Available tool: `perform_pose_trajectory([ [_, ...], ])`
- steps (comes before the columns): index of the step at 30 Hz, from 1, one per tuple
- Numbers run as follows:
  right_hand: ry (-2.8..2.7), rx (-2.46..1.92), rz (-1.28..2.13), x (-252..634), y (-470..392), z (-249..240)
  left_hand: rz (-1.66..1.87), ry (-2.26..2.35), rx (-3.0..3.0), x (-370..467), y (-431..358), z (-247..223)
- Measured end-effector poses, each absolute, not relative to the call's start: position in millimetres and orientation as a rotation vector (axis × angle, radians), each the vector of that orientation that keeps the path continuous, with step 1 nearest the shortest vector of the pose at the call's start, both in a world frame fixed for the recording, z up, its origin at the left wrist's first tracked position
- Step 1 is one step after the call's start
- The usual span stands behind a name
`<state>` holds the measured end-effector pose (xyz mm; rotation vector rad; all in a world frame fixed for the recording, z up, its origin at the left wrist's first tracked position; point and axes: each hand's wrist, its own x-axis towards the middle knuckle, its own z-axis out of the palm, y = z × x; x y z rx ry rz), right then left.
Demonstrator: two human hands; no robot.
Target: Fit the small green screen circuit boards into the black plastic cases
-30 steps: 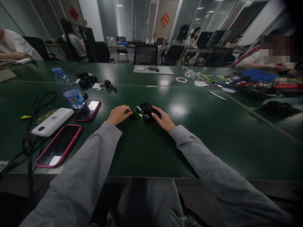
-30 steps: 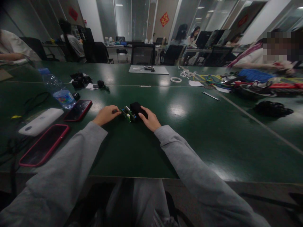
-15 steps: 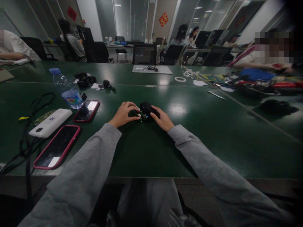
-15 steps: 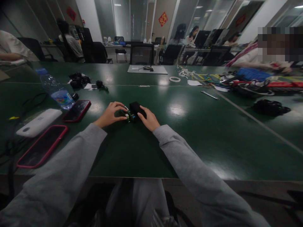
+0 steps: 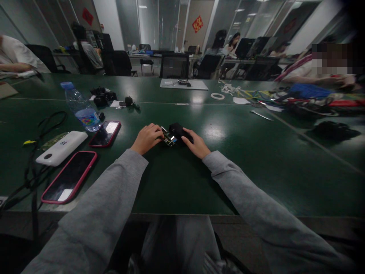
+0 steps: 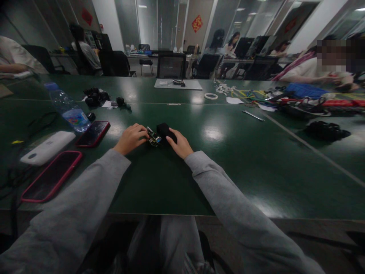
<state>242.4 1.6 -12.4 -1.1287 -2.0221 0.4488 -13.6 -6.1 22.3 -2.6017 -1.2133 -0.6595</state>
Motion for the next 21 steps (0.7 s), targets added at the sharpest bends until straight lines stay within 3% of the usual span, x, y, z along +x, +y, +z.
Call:
perform_pose_trajectory([
  [21,-2.025,-1.122,0.457,242.6,1.1,-11.8,-0.631,-1.303,-2.734,-22.5,2.9,10.1],
])
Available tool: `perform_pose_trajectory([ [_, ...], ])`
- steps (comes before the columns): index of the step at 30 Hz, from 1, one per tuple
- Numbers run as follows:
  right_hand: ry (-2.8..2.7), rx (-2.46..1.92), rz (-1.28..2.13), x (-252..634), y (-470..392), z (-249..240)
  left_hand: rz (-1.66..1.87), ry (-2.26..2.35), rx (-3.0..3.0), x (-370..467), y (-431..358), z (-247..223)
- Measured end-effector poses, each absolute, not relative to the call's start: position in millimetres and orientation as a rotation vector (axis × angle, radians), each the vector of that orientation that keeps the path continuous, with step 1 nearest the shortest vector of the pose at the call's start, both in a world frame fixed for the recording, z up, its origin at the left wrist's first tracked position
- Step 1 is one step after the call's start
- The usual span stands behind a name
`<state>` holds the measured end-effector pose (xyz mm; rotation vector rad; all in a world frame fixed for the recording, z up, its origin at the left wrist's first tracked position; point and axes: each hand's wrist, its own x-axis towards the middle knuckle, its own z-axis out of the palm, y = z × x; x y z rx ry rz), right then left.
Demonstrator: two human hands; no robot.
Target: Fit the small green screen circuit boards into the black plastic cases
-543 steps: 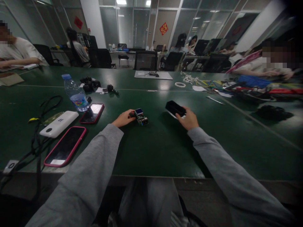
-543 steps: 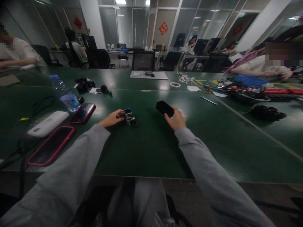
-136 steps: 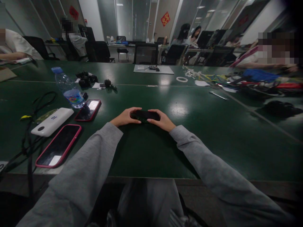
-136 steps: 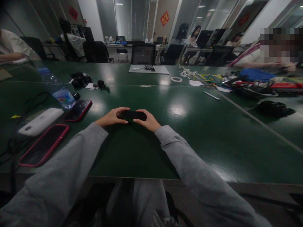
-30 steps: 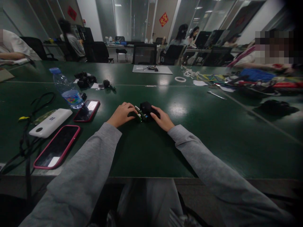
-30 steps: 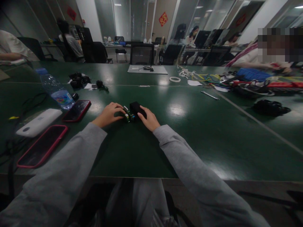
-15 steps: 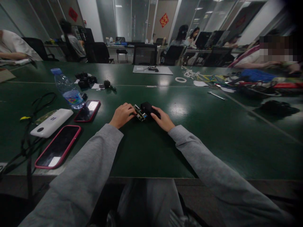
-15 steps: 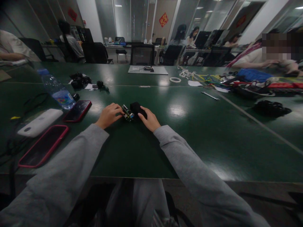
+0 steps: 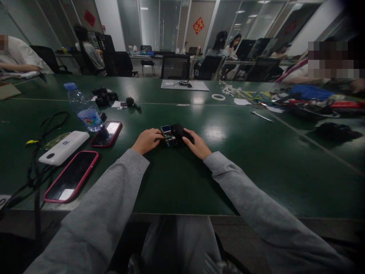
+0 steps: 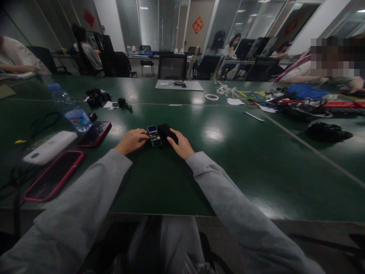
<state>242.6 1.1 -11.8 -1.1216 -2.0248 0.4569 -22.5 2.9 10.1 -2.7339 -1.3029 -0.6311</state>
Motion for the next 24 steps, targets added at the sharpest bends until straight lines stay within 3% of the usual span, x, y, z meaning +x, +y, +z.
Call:
perform_pose_trajectory([
  [11,-2.032,-1.123,0.434,242.9,1.9,-13.2,-1.128,-1.736,-2.585,-24.5,13.4,1.3],
  [24,-2.028,-1.120,0.448,242.9,1.1,-12.1,-1.033,-1.880,-2.614,-19.9,14.2,-3.8],
])
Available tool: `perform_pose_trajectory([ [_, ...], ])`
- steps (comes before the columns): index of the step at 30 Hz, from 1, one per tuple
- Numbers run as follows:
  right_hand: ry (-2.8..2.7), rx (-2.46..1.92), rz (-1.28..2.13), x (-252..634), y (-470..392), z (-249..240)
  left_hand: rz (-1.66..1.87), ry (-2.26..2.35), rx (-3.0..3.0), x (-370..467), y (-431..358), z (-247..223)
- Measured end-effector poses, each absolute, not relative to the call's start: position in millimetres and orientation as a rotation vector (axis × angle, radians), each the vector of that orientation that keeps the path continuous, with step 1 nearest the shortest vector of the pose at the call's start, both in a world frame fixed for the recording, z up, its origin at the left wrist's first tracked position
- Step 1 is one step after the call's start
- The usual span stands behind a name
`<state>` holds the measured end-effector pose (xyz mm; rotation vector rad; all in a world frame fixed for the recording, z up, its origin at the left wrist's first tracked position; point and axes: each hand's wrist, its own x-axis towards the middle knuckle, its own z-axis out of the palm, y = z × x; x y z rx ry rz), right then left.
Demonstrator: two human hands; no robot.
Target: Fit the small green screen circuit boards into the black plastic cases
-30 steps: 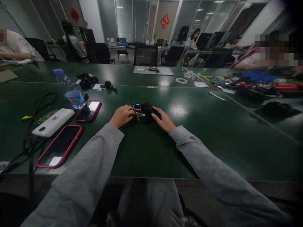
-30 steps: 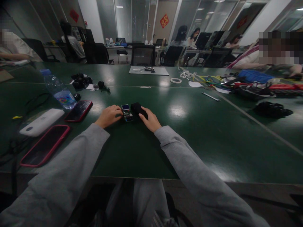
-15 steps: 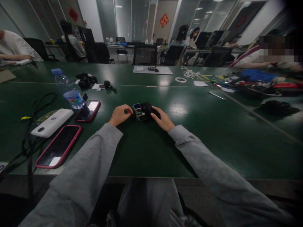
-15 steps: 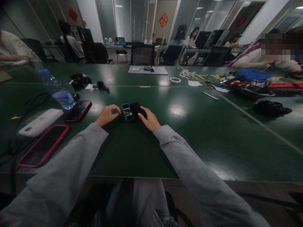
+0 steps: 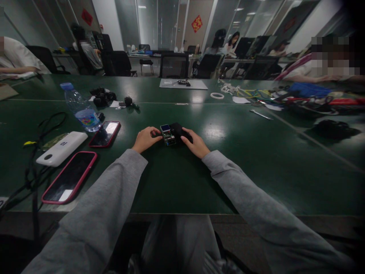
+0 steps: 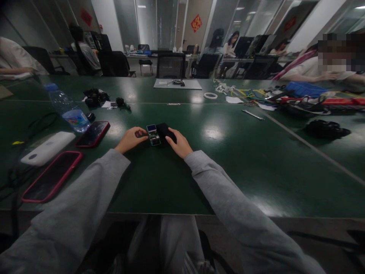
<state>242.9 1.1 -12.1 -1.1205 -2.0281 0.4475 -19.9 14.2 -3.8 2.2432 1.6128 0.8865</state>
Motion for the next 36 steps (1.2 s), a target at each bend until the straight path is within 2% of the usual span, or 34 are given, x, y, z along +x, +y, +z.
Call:
perform_pose_trajectory([
  [36,-2.033,-1.112,0.438,243.3,1.6,-13.6,0.890,1.636,2.181,-8.1,9.2,-3.8],
])
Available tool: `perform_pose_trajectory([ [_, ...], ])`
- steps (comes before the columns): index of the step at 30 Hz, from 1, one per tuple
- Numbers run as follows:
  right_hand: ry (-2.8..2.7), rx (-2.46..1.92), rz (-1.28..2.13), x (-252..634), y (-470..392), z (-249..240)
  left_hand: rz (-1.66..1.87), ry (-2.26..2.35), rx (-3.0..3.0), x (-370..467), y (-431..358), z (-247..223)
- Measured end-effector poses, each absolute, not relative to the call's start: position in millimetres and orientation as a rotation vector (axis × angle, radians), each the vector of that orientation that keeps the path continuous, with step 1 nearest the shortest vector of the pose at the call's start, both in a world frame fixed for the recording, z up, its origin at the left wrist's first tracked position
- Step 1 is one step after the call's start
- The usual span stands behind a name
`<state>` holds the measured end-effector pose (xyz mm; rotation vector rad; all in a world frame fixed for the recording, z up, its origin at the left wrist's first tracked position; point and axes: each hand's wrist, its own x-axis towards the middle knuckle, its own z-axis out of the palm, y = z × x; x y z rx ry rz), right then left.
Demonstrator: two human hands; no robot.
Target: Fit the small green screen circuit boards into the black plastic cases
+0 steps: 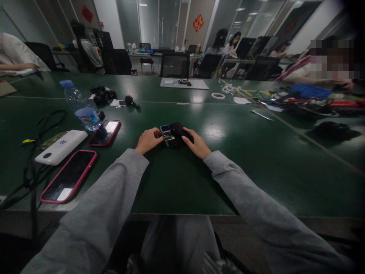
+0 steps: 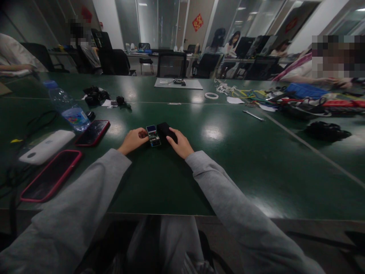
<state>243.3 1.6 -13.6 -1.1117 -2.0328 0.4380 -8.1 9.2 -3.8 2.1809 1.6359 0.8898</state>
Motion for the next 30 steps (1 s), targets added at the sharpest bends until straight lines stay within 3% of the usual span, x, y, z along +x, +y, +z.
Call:
perform_pose_trajectory([
  [30,-2.032,-1.083,0.391,241.1,-1.8,-11.4,0.877,1.457,2.187,-10.1,7.9,-3.8],
])
